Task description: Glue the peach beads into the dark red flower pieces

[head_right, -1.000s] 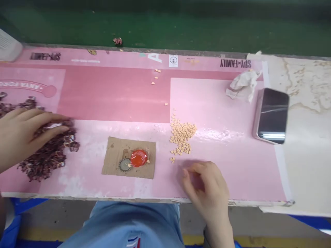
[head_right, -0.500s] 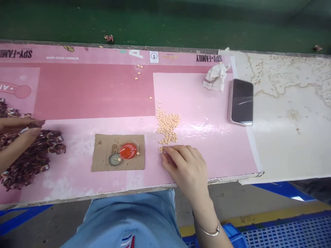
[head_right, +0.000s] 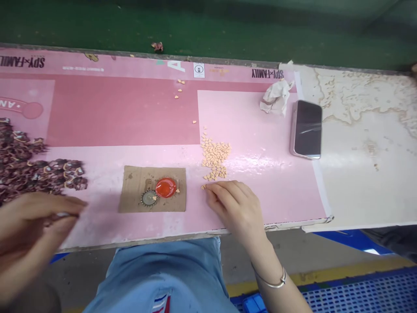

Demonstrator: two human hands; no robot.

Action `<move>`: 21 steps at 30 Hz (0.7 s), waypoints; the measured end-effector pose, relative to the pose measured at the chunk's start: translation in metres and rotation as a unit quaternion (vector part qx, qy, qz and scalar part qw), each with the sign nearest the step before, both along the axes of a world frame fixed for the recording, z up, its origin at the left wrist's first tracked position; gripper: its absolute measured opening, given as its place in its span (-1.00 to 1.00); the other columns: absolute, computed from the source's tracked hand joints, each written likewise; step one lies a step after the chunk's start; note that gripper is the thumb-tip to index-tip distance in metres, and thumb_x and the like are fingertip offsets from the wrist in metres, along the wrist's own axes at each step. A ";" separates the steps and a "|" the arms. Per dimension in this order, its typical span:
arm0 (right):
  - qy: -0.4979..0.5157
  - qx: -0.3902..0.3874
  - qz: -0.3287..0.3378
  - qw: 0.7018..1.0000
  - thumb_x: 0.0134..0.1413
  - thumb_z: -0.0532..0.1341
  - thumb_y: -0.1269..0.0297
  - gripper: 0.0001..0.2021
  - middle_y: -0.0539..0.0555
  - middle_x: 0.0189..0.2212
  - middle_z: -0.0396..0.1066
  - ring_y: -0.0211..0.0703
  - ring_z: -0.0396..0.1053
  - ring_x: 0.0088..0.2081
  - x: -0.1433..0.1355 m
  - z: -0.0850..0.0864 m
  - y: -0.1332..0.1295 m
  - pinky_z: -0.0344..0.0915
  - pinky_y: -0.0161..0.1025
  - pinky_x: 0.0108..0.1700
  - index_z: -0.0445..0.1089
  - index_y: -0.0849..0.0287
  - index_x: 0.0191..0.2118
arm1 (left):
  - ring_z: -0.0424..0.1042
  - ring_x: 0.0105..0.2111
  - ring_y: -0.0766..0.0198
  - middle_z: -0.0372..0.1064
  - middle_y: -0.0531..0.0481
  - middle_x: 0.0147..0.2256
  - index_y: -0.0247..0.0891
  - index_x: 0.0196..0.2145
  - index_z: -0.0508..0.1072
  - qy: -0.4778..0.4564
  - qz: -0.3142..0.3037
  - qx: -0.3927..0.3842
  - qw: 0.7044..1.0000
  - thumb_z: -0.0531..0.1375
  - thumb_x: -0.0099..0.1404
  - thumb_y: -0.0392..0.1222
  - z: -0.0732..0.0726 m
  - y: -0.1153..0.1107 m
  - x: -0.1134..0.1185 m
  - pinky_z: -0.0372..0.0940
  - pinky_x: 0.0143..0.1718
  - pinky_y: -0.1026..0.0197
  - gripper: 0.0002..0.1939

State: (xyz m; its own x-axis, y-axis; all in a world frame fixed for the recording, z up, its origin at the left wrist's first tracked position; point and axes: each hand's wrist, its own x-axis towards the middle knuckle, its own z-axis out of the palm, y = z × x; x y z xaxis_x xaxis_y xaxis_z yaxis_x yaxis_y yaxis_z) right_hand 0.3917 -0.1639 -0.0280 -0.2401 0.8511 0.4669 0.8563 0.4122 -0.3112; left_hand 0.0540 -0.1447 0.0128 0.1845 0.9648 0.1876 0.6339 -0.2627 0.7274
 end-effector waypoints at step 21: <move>0.335 -0.088 0.084 0.934 0.18 0.30 0.56 -0.87 0.04 -0.41 0.52 -0.28 0.48 -0.42 -0.077 0.022 -0.013 0.49 -0.37 -0.39 0.48 0.20 -0.24 | 0.42 -0.47 0.37 0.41 0.06 -0.44 -0.22 -0.25 0.44 -0.163 -0.078 0.011 0.983 0.20 0.39 -0.43 -0.013 -0.023 0.089 0.35 -0.43 0.40 -0.86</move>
State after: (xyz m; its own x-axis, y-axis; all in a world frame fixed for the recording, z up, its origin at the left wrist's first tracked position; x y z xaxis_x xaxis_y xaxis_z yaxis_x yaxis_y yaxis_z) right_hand 0.3145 -0.1767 -0.0061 -0.0804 0.9058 0.4161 0.3725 0.4145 -0.8303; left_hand 0.1426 -0.1676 0.0000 0.2565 0.9245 0.2819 0.3182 -0.3562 0.8786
